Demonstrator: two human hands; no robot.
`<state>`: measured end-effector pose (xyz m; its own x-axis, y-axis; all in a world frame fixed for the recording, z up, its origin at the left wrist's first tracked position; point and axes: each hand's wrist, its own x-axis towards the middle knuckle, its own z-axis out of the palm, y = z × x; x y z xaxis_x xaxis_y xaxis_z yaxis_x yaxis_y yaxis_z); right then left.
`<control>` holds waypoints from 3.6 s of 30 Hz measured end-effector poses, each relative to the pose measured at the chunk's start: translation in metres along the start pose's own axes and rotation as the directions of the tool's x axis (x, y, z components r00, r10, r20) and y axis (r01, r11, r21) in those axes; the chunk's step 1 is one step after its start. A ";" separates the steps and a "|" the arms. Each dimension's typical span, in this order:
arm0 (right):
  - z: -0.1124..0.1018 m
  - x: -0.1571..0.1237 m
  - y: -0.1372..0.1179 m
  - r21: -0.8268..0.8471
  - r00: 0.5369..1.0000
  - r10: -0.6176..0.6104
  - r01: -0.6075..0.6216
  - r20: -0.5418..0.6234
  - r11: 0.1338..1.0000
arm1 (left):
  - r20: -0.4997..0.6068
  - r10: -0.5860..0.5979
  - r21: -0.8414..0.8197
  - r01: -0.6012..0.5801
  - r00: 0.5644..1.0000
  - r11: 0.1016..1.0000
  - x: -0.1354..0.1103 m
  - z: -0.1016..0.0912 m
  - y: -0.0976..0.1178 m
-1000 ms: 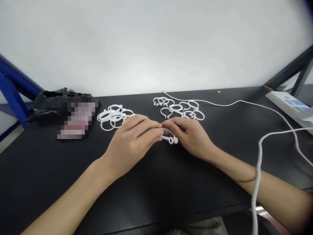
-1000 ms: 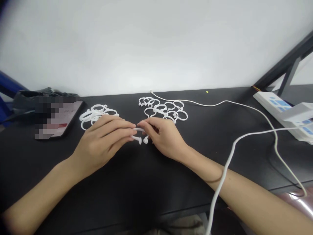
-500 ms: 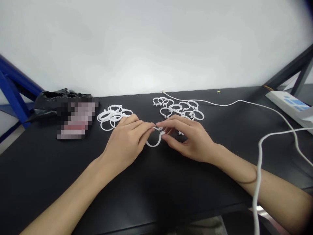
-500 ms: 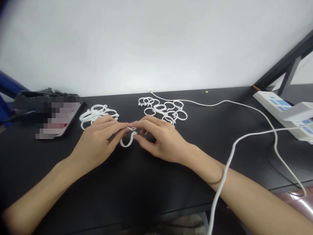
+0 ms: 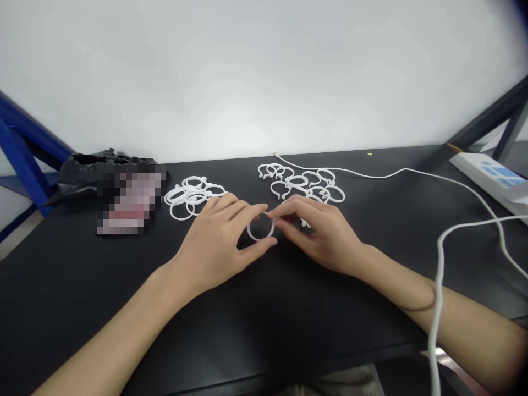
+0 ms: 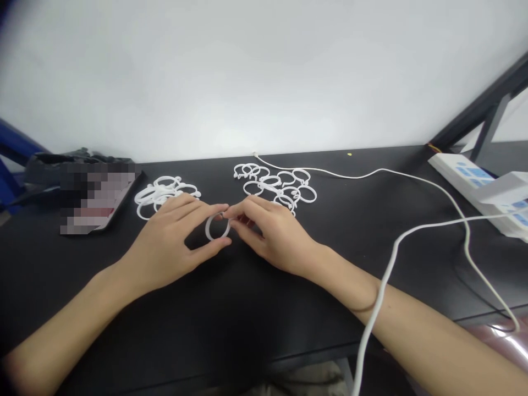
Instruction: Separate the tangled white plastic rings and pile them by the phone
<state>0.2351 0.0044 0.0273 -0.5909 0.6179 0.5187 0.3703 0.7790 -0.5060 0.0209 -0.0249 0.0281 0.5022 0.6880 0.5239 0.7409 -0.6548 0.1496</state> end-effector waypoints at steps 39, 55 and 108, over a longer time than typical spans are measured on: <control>-0.001 0.005 0.024 -0.485 0.977 0.104 -0.184 -0.189 0.855 | -0.122 -0.445 0.214 0.462 0.887 0.861 0.001 -0.015 -0.044; -0.007 0.010 0.037 -0.602 0.956 0.148 -0.274 -0.252 0.750 | -0.121 -0.520 0.292 0.531 0.846 0.796 -0.019 -0.010 -0.086; 0.005 0.006 -0.006 0.202 0.938 0.327 -0.300 -0.118 0.932 | 0.059 -0.429 -0.381 0.418 0.901 0.825 0.005 -0.004 0.000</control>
<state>0.2259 0.0025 0.0303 -0.3488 0.8466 0.4020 0.3776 0.5195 -0.7665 0.0221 -0.0228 0.0342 0.1607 0.9196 0.3585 0.6508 -0.3718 0.6620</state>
